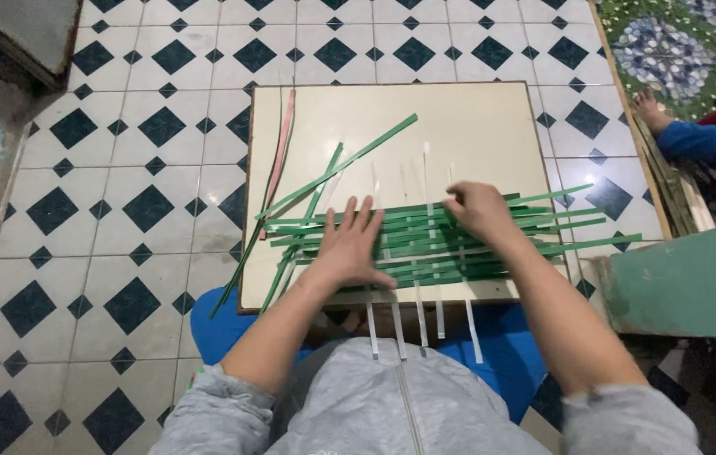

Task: Weaving green plastic strips into a mat on a flat board

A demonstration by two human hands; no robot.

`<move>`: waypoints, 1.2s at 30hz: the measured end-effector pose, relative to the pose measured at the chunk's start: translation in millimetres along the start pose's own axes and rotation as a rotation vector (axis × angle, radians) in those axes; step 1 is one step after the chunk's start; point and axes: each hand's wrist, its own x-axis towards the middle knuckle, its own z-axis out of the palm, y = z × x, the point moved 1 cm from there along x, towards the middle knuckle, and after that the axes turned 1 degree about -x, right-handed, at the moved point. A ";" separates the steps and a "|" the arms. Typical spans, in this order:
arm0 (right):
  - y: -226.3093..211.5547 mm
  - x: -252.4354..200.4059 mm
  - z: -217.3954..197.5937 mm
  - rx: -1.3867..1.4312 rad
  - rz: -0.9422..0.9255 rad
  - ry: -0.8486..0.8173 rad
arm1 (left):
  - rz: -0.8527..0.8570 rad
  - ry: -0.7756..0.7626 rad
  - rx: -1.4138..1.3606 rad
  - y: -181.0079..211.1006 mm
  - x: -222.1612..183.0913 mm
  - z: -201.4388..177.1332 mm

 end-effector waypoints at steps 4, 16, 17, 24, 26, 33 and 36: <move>-27.2 31.1 9.1 0.026 0.147 -0.055 | 0.078 0.037 0.091 29.1 13.6 14.9; -7.9 56.0 38.5 0.035 0.071 0.055 | 0.099 -0.040 0.102 25.7 30.8 29.1; -7.1 60.3 40.6 0.016 0.071 0.058 | 0.101 -0.041 0.114 24.6 32.5 29.2; -11.2 61.7 42.7 -0.074 0.043 0.023 | 0.106 -0.032 0.116 23.4 31.5 34.2; -13.7 61.6 43.1 -0.084 0.038 0.034 | 0.104 -0.023 0.113 23.1 34.0 37.4; -27.5 41.3 24.2 -0.007 -0.007 0.054 | 0.111 -0.001 0.152 22.2 33.1 40.0; -63.9 -13.2 -10.2 -0.084 -0.064 0.040 | 0.126 0.031 0.187 19.8 35.3 45.4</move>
